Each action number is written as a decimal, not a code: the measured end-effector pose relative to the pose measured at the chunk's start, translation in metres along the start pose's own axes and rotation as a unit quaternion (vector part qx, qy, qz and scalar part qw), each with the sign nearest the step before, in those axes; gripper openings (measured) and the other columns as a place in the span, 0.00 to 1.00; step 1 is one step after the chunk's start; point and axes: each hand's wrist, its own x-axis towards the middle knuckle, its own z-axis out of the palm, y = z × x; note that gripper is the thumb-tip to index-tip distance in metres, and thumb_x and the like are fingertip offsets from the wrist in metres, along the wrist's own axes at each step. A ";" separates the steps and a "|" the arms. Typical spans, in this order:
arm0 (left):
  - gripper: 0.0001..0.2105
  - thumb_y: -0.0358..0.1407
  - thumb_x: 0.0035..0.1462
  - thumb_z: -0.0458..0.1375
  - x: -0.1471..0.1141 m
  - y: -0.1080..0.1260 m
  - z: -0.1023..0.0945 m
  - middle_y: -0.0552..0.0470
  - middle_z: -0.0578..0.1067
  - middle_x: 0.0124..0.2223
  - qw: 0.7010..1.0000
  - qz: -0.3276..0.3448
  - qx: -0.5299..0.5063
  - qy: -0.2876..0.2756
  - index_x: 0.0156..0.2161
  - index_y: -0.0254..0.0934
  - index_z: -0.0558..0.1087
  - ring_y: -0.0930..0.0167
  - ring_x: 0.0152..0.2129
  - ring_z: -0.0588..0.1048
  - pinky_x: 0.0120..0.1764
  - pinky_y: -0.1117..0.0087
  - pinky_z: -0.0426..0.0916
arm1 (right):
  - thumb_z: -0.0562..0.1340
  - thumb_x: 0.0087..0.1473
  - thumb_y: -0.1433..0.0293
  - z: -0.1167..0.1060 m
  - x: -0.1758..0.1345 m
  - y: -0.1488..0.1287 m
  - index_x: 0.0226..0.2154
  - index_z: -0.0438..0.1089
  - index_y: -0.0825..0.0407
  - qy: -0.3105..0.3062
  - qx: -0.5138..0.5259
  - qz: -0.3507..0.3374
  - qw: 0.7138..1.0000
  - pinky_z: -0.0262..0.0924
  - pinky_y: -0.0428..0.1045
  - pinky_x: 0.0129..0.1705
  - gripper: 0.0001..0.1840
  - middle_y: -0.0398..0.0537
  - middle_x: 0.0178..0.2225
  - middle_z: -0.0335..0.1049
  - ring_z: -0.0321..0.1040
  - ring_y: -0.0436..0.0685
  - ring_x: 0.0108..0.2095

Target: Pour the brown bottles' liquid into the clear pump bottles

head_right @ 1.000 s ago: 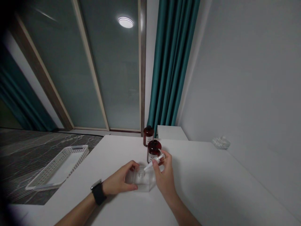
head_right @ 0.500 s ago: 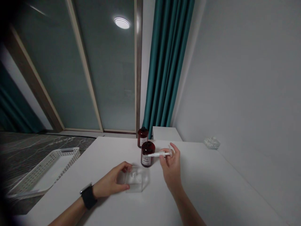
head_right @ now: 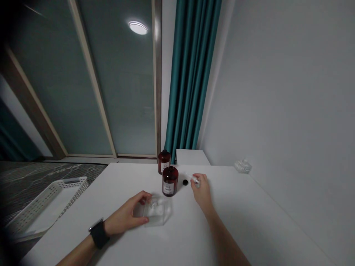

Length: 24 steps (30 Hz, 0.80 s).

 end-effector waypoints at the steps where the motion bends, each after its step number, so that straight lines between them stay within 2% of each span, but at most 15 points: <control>1: 0.19 0.32 0.47 0.64 0.000 0.000 0.000 0.51 0.71 0.44 1.000 0.000 0.000 0.000 0.44 0.38 0.65 0.65 0.42 0.69 0.47 0.63 0.64 | 0.62 0.50 0.62 0.001 -0.001 0.005 0.35 0.69 0.49 -0.016 -0.010 -0.009 1.000 0.69 0.56 0.41 0.10 0.50 0.37 0.70 0.69 0.60 0.38; 5: 0.19 0.31 0.46 0.64 0.001 0.000 0.001 0.50 0.71 0.44 1.000 0.004 0.000 0.000 0.44 0.38 0.64 0.65 0.42 0.70 0.47 0.62 0.64 | 0.57 0.53 0.65 0.002 -0.001 0.021 0.36 0.66 0.49 -0.061 -0.053 -0.026 0.996 0.69 0.56 0.36 0.08 0.51 0.37 0.68 0.69 0.59 0.34; 9: 0.19 0.31 0.46 0.64 0.001 0.000 0.001 0.50 0.72 0.45 1.000 0.003 0.000 0.000 0.44 0.38 0.64 0.64 0.43 0.70 0.47 0.61 0.65 | 0.55 0.54 0.70 0.001 0.001 0.032 0.37 0.63 0.48 -0.091 -0.097 -0.041 0.990 0.67 0.59 0.42 0.06 0.51 0.38 0.66 0.67 0.61 0.36; 13: 0.20 0.31 0.46 0.64 0.001 0.000 0.001 0.49 0.72 0.46 1.000 -0.006 0.006 0.002 0.45 0.39 0.64 0.63 0.44 0.70 0.48 0.60 0.65 | 0.58 0.48 0.75 -0.001 0.001 0.036 0.37 0.66 0.48 -0.140 -0.132 -0.057 0.980 0.63 0.63 0.49 0.11 0.52 0.39 0.68 0.66 0.65 0.43; 20: 0.21 0.31 0.47 0.64 0.000 -0.001 0.000 0.50 0.72 0.46 1.000 -0.012 0.006 -0.003 0.46 0.38 0.64 0.64 0.43 0.70 0.49 0.61 0.64 | 0.63 0.45 0.74 -0.009 0.002 0.034 0.44 0.69 0.50 -0.215 -0.153 -0.059 0.963 0.62 0.60 0.53 0.20 0.53 0.44 0.68 0.66 0.64 0.47; 24: 0.21 0.31 0.47 0.64 0.000 0.000 -0.001 0.50 0.72 0.47 1.000 -0.014 0.008 -0.009 0.47 0.39 0.64 0.64 0.44 0.70 0.49 0.61 0.64 | 0.64 0.47 0.72 -0.016 0.004 0.032 0.51 0.67 0.48 -0.241 -0.163 -0.049 0.955 0.60 0.58 0.56 0.26 0.52 0.49 0.67 0.65 0.62 0.51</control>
